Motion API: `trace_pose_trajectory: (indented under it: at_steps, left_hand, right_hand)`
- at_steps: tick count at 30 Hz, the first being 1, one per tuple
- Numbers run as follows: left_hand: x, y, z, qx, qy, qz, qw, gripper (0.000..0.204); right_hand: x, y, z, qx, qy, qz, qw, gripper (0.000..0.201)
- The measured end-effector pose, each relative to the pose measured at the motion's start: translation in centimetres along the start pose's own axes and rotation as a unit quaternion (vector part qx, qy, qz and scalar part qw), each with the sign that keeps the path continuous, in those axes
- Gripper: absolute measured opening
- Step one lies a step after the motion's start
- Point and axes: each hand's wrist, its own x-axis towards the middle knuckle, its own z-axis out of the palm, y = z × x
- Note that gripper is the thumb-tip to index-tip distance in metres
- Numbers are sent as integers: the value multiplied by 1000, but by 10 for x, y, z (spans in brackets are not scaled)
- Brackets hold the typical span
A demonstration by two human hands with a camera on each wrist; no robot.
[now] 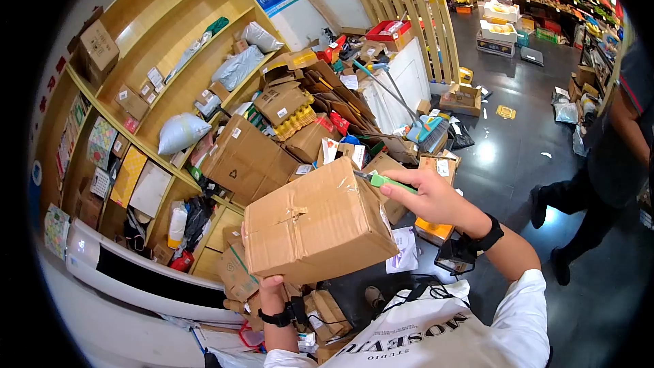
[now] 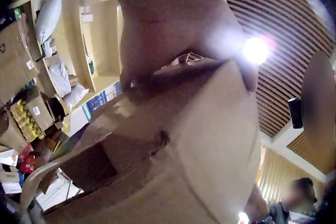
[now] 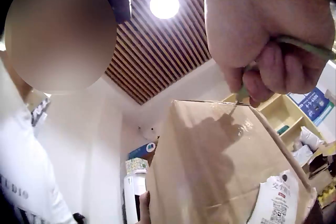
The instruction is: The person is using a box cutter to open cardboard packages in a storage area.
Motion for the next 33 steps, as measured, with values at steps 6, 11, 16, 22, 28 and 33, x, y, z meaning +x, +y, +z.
trace_pose_trajectory:
  at_steps: [6,11,16,22,28,33]
  left_hand:
    - [20,-16,-52,267,-59,17,962,121]
    - [24,12,6,309,-87,3,947,144]
    - [32,-3,7,268,-145,-13,952,142]
    - [36,19,72,215,-171,1,962,139]
    - [48,34,128,93,-198,63,974,133]
    - [45,-18,41,-12,-127,-39,991,111]
  right_hand:
    - [1,-7,-19,-17,-61,46,997,32]
    - [-1,1,-20,-20,-46,58,997,31]
    - [-11,31,-29,50,-47,72,995,33]
    - [-20,32,-57,122,-120,223,960,36]
    - [-30,50,-55,-41,-112,71,990,35]
    - [-37,32,-52,-25,-43,41,998,28]
